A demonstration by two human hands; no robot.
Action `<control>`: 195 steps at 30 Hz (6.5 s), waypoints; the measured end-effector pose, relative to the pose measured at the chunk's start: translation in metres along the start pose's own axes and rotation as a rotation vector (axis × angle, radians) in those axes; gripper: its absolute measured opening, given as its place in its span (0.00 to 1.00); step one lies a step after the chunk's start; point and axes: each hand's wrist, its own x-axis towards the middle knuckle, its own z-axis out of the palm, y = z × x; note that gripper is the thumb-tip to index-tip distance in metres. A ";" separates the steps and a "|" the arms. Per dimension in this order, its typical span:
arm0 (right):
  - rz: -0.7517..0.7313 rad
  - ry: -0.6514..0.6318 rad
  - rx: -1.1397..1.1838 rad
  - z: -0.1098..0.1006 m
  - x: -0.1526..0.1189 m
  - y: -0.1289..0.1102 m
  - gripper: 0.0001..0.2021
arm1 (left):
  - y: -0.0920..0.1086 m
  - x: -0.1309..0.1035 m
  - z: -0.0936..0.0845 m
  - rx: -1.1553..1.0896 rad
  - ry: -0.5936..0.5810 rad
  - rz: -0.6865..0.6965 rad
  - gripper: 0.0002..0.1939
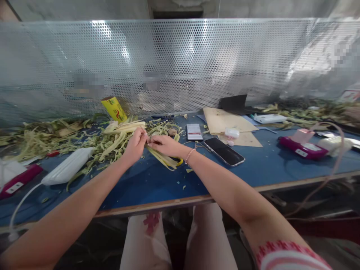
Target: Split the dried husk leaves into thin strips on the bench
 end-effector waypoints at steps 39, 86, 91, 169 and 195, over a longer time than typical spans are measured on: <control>-0.082 0.003 0.066 0.012 -0.001 -0.019 0.14 | -0.004 0.004 0.013 -0.440 0.202 -0.051 0.08; 0.028 0.292 -0.118 -0.004 -0.002 0.002 0.06 | -0.004 0.006 0.005 -0.277 -0.005 -0.160 0.07; -0.080 0.281 -0.209 -0.006 -0.003 0.001 0.05 | -0.001 0.005 0.004 -0.234 0.003 -0.200 0.06; 0.093 0.311 -0.207 -0.003 0.002 0.003 0.07 | 0.001 0.004 0.000 -0.281 -0.046 -0.169 0.12; 0.240 0.257 0.011 0.001 0.006 0.008 0.07 | -0.006 0.003 -0.001 0.339 0.080 0.212 0.03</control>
